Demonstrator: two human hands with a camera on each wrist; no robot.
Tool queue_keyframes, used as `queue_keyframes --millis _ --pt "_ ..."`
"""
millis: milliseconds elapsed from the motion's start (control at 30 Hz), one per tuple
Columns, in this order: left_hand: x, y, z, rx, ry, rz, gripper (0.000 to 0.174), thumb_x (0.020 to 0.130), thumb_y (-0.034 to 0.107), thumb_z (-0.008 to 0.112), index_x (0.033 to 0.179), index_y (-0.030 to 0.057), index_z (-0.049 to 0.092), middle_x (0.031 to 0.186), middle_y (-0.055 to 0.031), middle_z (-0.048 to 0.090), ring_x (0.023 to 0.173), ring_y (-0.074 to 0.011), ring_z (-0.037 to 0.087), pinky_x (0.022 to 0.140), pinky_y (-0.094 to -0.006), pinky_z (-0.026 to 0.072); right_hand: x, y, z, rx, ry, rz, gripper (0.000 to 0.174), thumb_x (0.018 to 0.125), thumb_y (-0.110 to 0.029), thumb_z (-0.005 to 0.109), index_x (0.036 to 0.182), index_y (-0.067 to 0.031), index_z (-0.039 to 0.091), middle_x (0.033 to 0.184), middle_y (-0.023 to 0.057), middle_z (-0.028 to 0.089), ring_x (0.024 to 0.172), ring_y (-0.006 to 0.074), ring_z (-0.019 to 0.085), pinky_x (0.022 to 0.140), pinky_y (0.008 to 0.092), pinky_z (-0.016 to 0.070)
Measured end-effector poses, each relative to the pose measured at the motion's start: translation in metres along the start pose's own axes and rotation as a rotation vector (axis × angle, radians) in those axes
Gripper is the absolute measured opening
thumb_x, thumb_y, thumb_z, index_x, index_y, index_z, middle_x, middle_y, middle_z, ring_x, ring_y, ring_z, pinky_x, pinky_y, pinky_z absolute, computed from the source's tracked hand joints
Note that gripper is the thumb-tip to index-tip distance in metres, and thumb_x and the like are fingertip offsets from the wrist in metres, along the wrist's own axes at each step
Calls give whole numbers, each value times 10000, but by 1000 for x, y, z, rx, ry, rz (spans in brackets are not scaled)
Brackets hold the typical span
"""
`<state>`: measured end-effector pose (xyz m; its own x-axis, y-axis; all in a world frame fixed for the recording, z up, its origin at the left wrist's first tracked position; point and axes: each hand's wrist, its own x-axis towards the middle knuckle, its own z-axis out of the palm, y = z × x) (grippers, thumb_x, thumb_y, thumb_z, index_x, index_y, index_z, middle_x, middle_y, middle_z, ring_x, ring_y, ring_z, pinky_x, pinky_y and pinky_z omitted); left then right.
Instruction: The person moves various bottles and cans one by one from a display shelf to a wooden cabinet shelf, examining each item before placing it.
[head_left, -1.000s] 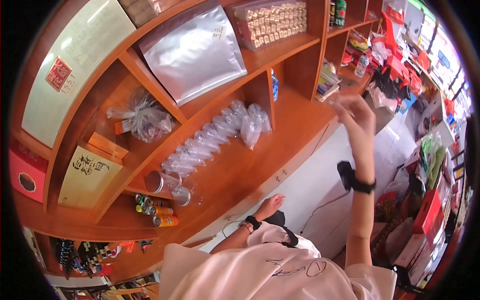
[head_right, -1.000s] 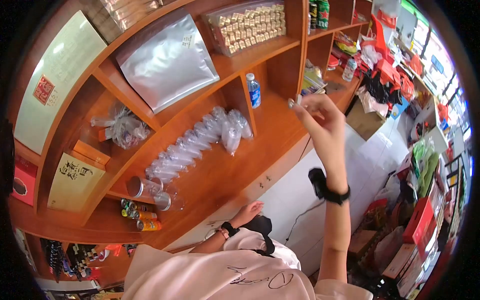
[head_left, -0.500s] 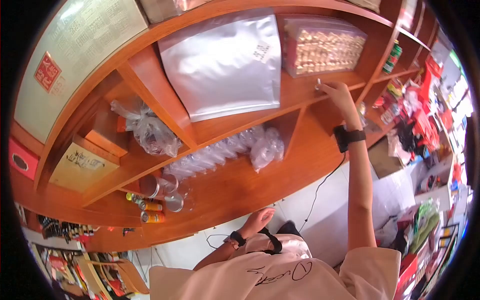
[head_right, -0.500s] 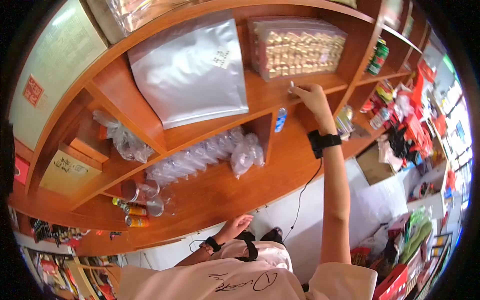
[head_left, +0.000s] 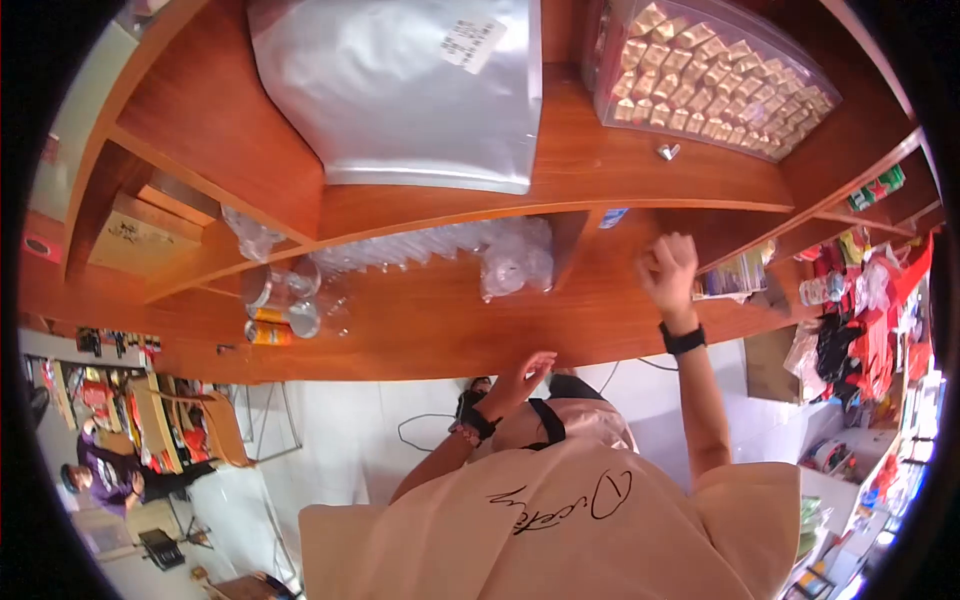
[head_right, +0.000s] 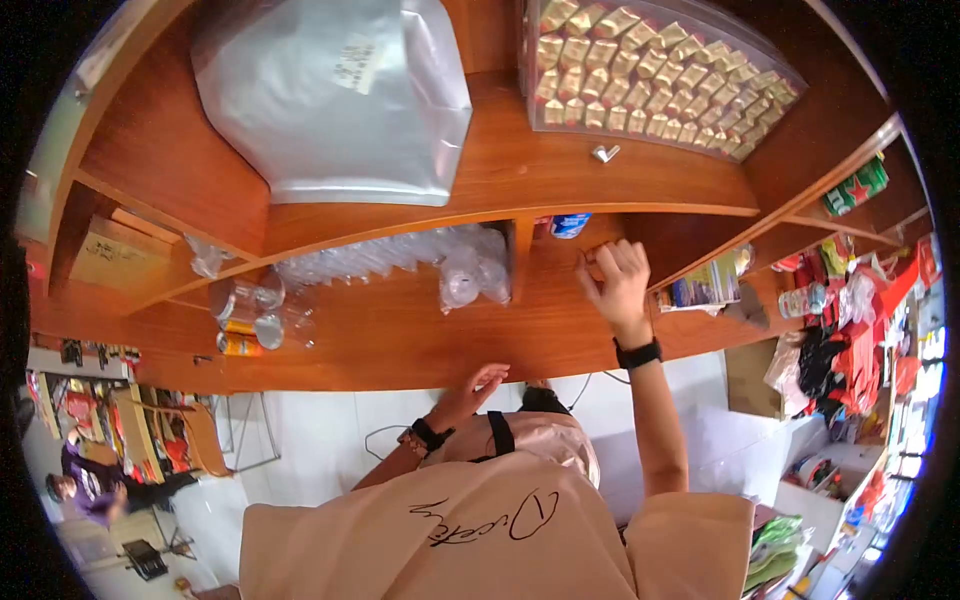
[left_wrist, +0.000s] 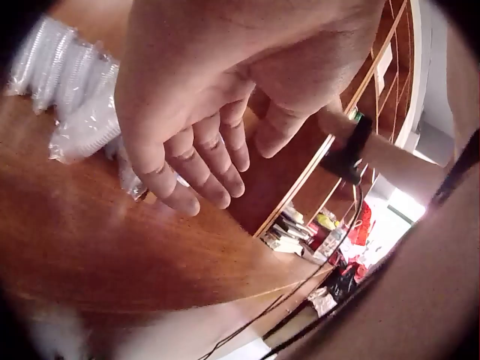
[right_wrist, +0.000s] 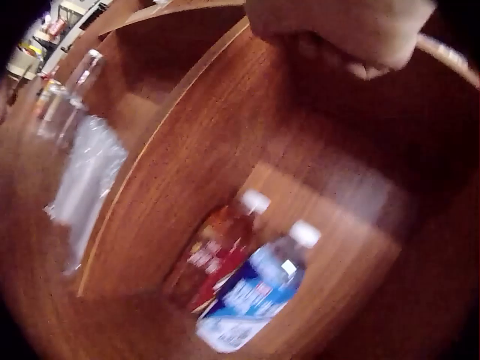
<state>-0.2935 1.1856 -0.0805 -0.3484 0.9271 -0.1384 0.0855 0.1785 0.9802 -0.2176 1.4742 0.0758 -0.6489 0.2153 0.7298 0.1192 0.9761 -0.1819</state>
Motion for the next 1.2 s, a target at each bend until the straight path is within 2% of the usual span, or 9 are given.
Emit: queue_keyframes --millis 33,67,133,333,633,867,933,1133,1200 --pt "13 2 12 -110 4 -18 292 969 189 491 1208 23 514 1151 -91 595 1066 -176 576 902 -313 464 -24 23 19 18 -136 249 310 664 -81 739 883 -30 525 744 107 521 685 314 501 634 395 392" --pt "28 4 22 -220 13 -24 295 969 194 492 1206 20 515 1164 -90 590 1069 -178 575 917 -313 457 -45 52 48 33 -144 219 310 664 -81 739 883 -30 525 744 107 521 685 314 501 634 395 392" --pt "60 15 37 -116 30 10 294 968 190 496 1208 21 513 1189 -90 578 1083 -178 568 924 -301 455 -67 106 95 464 -26 684 541 692 -107 761 1143 -15 477 947 133 591 880 339 573 813 409 445" --pt "131 21 79 -160 164 261 288 965 170 494 1223 43 485 1214 -93 555 1093 -205 561 903 -316 469 -69 146 104 543 -208 646 591 677 -124 781 1166 -22 465 990 140 588 918 330 574 830 404 451" --pt "191 35 67 91 248 147 379 920 172 568 1251 43 439 1204 -128 554 1044 -249 590 829 -335 505 -68 188 115 602 -396 607 682 649 -155 817 1209 -35 445 1067 153 584 987 312 574 859 397 462" --pt "154 49 69 54 453 34 545 866 179 637 1323 44 374 1246 -180 512 1072 -304 570 847 -370 499 -101 138 102 602 -510 568 753 627 -178 844 1242 -45 429 1127 163 580 1041 299 575 882 390 471" --pt "129 45 68 262 529 99 677 798 231 710 1341 40 353 1261 -194 487 1107 -336 538 902 -407 465 -111 105 76 808 -602 591 741 592 -252 864 1190 -52 473 1125 146 582 1022 269 584 835 381 493" --pt "32 47 68 231 398 -81 825 689 303 793 1333 26 358 1259 -199 483 1140 -341 510 945 -415 430 -147 13 57 463 -929 39 772 574 -357 853 1171 -44 477 1139 139 580 937 343 618 761 405 515" --pt "-7 53 70 237 433 -50 839 679 311 801 1337 38 358 1269 -197 480 1159 -328 506 955 -412 425 -130 -28 44 656 -992 47 839 579 -332 849 1251 -83 412 1056 132 604 926 318 624 733 415 511"
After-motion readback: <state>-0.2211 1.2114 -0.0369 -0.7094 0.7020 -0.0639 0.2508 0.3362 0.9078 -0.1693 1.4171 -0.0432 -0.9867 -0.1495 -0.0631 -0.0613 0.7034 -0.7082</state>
